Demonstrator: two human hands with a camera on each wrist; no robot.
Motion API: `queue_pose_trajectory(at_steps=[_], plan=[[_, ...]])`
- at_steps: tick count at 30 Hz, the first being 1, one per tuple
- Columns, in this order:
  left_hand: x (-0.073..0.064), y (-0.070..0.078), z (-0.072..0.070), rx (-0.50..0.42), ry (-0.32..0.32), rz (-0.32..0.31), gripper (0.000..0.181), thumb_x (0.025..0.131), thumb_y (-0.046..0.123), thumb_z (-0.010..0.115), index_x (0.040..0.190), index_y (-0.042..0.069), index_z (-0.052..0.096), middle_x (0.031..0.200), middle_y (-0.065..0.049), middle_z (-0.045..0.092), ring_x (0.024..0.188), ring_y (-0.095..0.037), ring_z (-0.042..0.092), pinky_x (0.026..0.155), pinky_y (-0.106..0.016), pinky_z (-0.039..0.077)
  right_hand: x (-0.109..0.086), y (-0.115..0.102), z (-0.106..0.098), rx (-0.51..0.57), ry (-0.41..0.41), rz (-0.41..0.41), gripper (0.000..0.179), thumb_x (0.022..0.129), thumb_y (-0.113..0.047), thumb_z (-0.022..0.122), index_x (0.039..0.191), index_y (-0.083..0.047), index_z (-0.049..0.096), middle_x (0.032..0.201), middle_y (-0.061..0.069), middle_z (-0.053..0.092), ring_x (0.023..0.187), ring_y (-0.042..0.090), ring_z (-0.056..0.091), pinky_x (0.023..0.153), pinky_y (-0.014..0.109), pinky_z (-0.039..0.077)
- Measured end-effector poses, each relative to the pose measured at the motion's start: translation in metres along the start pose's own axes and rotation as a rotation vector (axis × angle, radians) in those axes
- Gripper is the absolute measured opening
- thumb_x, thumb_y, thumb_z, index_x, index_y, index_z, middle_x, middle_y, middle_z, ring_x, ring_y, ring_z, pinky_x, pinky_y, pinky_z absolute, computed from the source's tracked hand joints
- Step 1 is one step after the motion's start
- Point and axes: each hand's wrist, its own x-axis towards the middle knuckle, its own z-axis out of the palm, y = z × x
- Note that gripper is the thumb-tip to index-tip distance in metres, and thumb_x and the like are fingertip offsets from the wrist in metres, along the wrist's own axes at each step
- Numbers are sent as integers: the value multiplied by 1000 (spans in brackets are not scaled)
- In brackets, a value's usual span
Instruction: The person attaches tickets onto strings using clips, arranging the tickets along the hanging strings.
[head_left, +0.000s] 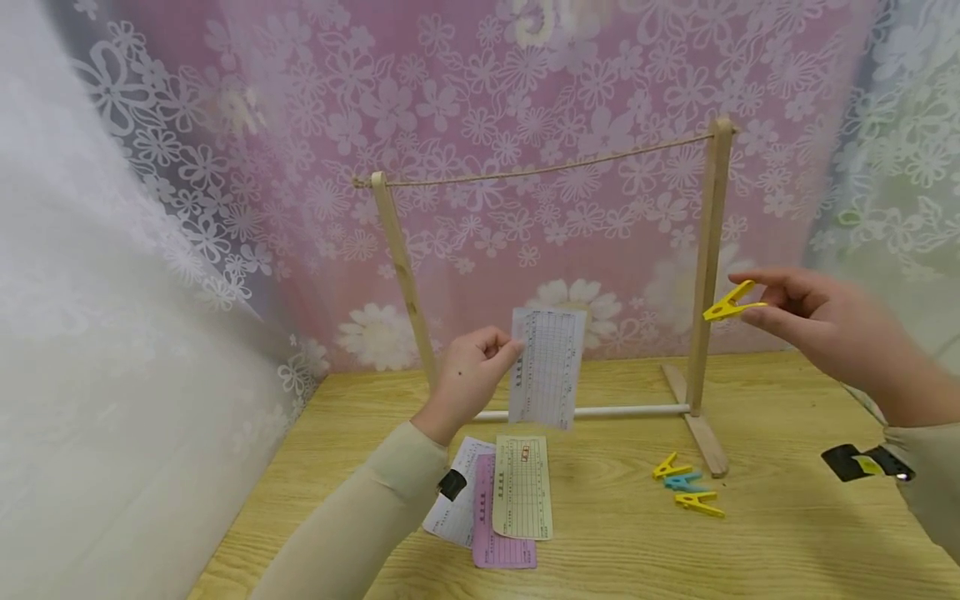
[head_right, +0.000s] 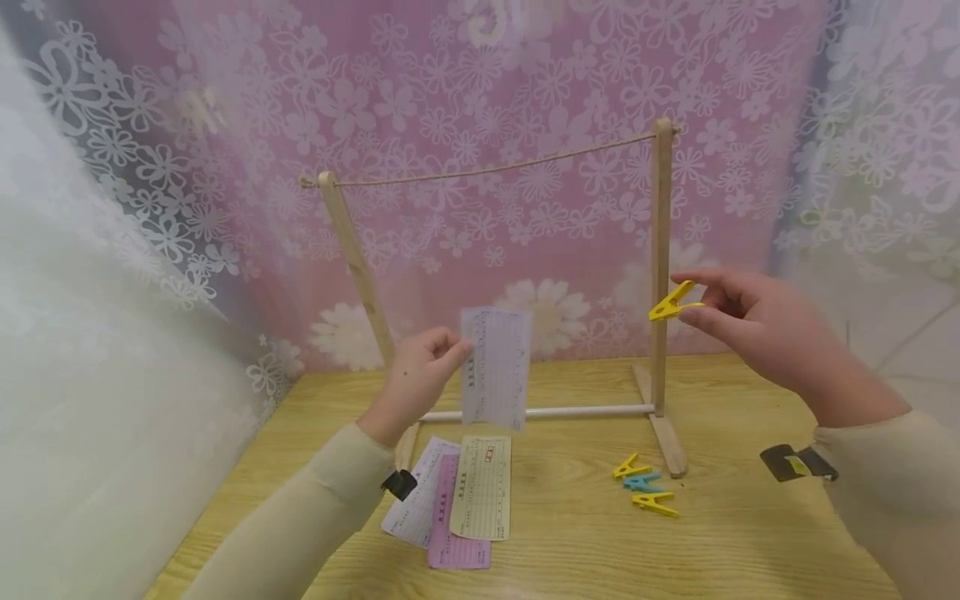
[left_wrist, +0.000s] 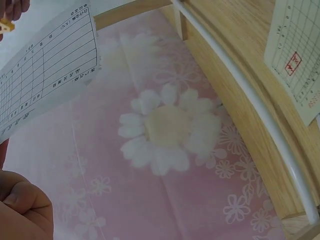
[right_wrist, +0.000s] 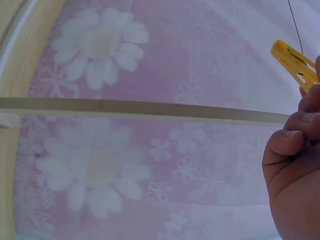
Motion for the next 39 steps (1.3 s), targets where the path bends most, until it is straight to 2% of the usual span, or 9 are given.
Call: queue_pose_trajectory(at_steps=[6,13,17,23,29,36,39], plan=[[11,4,1,-16,-19,37,28,101,37,63,83,16,64,66,-2,49,55,-14,39,59,-29,40,19,-12,-20,-68,9,-22,39,98,-20,70,136,-15,62,79,-1,60,54,17,37,50,30,29],[25,10,2,-24,-14,68,28,102,35,63,82,15,64,65,-2,48,54,-13,38,58,-28,39,42,-28,-38,-178,54,-103,40,100,-21,68,139,-12,61,75,-2,57,53,15,34,48,30,27],[32,13,5,-31,-15,72,29,102,37,62,83,14,64,66,-2,47,54,-14,38,55,-28,37,52,-38,-44,-202,55,-103,43,101,-26,66,142,-14,60,78,1,56,56,15,34,49,31,27],[43,19,12,-11,5,108,28,102,36,63,84,15,65,63,-1,46,53,-13,36,56,-28,37,68,-52,-49,-294,59,-141,38,100,-26,67,135,-11,63,77,0,56,55,15,35,49,30,28],[54,32,23,1,23,140,25,102,31,64,82,16,64,62,0,46,52,-13,34,54,-26,34,91,-65,-61,-368,39,-171,36,101,-23,65,131,-3,62,80,8,54,59,18,35,50,30,29],[68,46,33,32,30,147,24,102,32,63,84,16,64,66,0,48,56,-12,39,55,-25,34,122,-81,-81,-472,41,-196,39,100,-24,67,127,4,62,78,13,54,62,21,36,48,28,30],[75,50,35,45,27,147,25,103,33,61,85,15,62,67,0,46,57,-12,39,55,-24,34,134,-88,-85,-511,28,-212,35,101,-24,66,120,5,63,75,13,54,62,23,36,47,29,30]])
